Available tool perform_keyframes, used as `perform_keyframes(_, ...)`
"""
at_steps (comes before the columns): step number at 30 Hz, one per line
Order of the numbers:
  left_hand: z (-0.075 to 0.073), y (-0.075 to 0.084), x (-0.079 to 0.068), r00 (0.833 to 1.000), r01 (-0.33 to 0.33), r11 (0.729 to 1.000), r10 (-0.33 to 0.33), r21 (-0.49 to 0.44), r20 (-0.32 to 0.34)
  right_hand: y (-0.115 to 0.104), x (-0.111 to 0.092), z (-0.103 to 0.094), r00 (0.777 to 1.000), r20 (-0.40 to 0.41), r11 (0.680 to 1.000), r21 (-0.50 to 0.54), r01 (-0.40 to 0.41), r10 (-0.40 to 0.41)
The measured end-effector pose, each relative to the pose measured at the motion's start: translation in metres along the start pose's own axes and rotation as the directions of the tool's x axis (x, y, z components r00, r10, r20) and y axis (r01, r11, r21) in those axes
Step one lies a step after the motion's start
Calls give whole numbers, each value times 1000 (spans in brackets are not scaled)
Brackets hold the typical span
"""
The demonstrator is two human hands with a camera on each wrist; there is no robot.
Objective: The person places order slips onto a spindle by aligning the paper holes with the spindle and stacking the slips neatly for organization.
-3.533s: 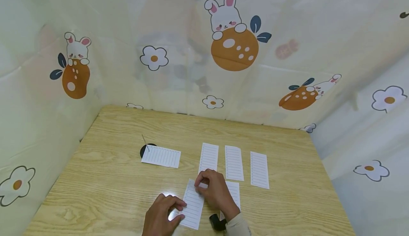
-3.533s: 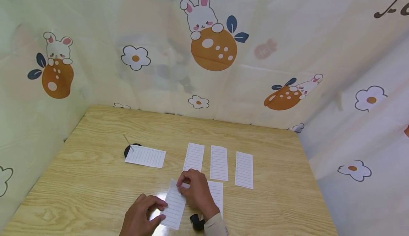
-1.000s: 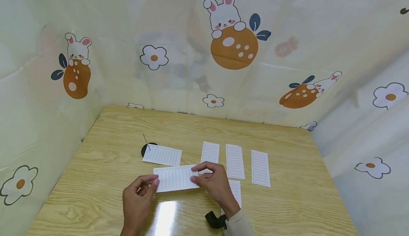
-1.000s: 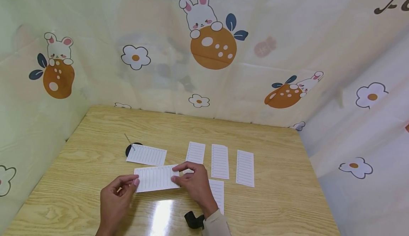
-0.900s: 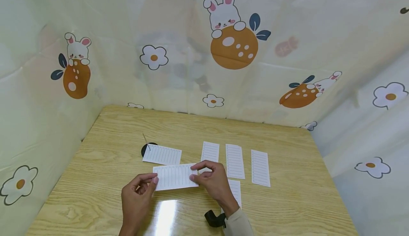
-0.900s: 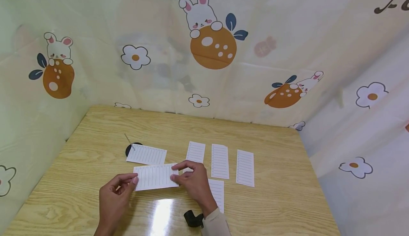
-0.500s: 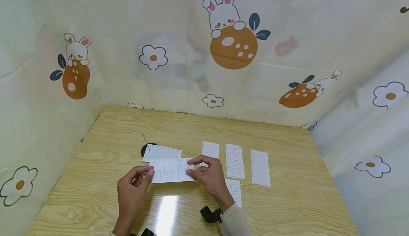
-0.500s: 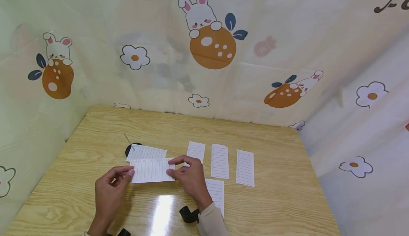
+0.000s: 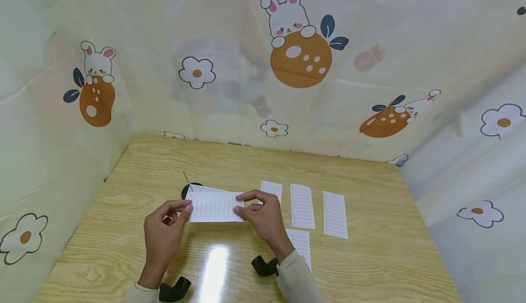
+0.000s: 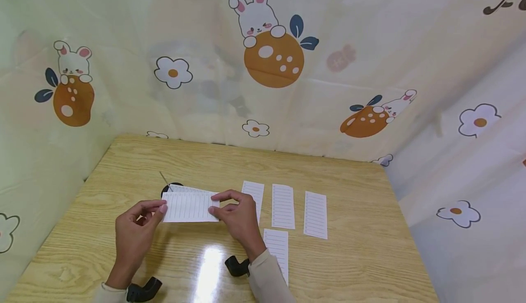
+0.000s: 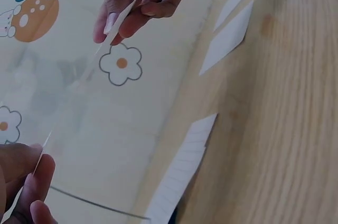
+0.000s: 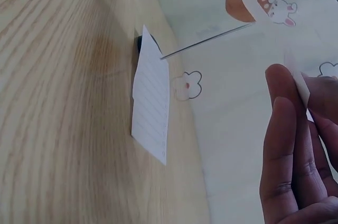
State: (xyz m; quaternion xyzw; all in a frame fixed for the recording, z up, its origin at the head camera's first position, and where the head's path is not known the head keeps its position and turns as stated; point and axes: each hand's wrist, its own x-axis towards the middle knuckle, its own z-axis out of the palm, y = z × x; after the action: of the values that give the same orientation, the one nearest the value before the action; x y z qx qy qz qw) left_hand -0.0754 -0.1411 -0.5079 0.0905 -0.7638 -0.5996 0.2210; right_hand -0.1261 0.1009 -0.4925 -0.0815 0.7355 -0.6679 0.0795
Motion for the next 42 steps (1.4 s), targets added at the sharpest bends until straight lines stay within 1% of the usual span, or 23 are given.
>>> perform_keyframes(10, -6, 4, 21, 999, -44, 999, 44, -20, 12, -6, 15, 9, 999, -28, 1000, -5, 25, -25)
perform_keyframes(17, -8, 6, 35, 998, -56, 998, 56, 4, 17, -9, 24, 13, 998, -45, 999, -4, 45, -45)
perform_keyframes(21, -9, 8, 43, 997, -74, 997, 73, 28, 9, -11, 28, 16, 997, -55, 998, 8, 61, -61)
perform_keyframes(27, -9, 10, 53, 995, -95, 995, 95, 39, 5, -14, 33, 21, 995, -68, 997, 19, 74, -72)
perform_keyframes(33, -10, 10, 61, 997, -72, 997, 72, 34, -2, -16, 40, 25, 994, -90, 998, 11, 56, -55)
perform_keyframes(42, -7, 6, 78, 1000, -13, 1000, 13, 17, -16, -20, 50, 31, 992, -104, 998, 10, 68, -66)
